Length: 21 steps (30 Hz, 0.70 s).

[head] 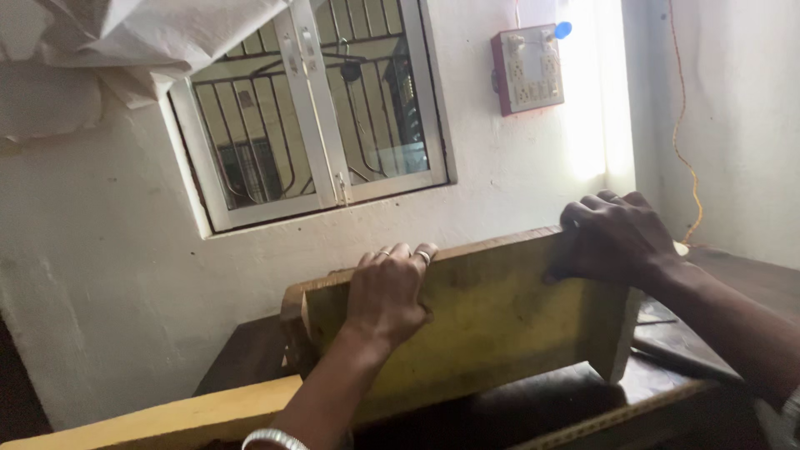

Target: The person assembles a wooden box by aligning side panels and hammering nails into the frame. They repeatedly reposition the box and drive nails at multiple corners to secure the structure.

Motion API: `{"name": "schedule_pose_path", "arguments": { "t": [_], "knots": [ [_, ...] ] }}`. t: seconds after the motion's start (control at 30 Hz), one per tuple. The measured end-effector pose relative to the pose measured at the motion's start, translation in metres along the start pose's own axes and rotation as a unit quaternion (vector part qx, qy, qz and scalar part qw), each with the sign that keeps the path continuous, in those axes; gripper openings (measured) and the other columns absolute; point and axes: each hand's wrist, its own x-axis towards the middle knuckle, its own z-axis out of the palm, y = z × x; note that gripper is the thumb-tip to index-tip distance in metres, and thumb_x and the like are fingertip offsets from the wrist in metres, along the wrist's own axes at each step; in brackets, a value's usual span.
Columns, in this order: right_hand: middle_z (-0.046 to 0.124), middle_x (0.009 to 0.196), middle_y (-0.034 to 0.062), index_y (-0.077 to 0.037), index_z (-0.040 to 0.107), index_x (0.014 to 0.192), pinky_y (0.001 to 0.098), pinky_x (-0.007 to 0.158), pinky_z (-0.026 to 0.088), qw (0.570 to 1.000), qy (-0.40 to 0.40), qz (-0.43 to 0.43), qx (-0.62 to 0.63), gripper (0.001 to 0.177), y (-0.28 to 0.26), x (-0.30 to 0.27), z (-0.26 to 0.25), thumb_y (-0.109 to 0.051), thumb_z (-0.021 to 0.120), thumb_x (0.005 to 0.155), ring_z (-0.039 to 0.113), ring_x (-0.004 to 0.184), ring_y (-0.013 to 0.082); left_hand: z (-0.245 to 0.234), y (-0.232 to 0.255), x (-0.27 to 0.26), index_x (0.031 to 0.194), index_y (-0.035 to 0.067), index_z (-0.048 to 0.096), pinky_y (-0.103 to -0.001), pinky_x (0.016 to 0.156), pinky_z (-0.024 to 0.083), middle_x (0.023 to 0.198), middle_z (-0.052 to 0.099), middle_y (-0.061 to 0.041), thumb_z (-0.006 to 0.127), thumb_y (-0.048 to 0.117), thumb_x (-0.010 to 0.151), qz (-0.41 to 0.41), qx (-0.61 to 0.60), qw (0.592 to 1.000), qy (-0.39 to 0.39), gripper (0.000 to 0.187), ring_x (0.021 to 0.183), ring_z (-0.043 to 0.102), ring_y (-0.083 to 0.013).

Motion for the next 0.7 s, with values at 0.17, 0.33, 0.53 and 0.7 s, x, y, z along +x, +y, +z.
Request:
{"name": "schedule_pose_path", "arguments": {
  "t": [0.17,0.33,0.53,0.7],
  "knots": [
    [0.073,0.097,-0.0027,-0.025,0.071,0.094,0.0397,0.105,0.043,0.998,0.054,-0.020,0.019,0.062,0.001,0.009,-0.026,-0.069,0.085,0.051,0.067,0.106,0.0172,-0.019,0.000,-0.004,0.131,0.010,0.062,-0.042,0.090,0.050,0.099,0.067,-0.011,0.090,0.019,0.061,-0.009,-0.025,0.999,0.033,0.075,0.103,0.065,-0.0282],
    [0.070,0.088,0.0010,-0.018,0.064,0.084,0.0405,0.099,0.044,0.991,0.130,-0.015,0.016,0.060,0.003,0.025,-0.033,-0.066,0.084,0.055,0.066,0.097,0.0213,-0.028,-0.004,0.007,0.127,0.010,0.065,-0.044,0.086,0.048,0.100,0.067,-0.012,0.085,0.010,0.065,0.024,0.014,0.992,0.126,0.065,0.101,0.065,-0.0291],
    [0.068,0.086,0.0020,-0.017,0.062,0.087,0.0404,0.099,0.043,0.981,0.194,0.009,-0.017,0.040,0.001,0.027,0.001,-0.051,0.081,0.076,0.068,0.092,0.0202,-0.011,-0.008,0.013,0.125,0.011,0.066,-0.042,0.084,0.049,0.104,0.068,-0.008,0.076,0.001,0.066,0.027,0.066,0.981,0.180,0.060,0.099,0.065,-0.0267],
    [0.068,0.091,0.0073,-0.013,0.061,0.090,0.0435,0.102,0.043,0.965,0.258,-0.012,0.053,0.051,-0.002,0.014,0.032,-0.055,0.082,0.070,0.067,0.099,0.0273,0.014,-0.011,0.000,0.128,0.012,0.066,-0.040,0.082,0.049,0.102,0.068,-0.007,0.070,-0.005,0.066,0.033,0.074,0.980,0.183,0.063,0.095,0.064,-0.0256]
  ]
}}
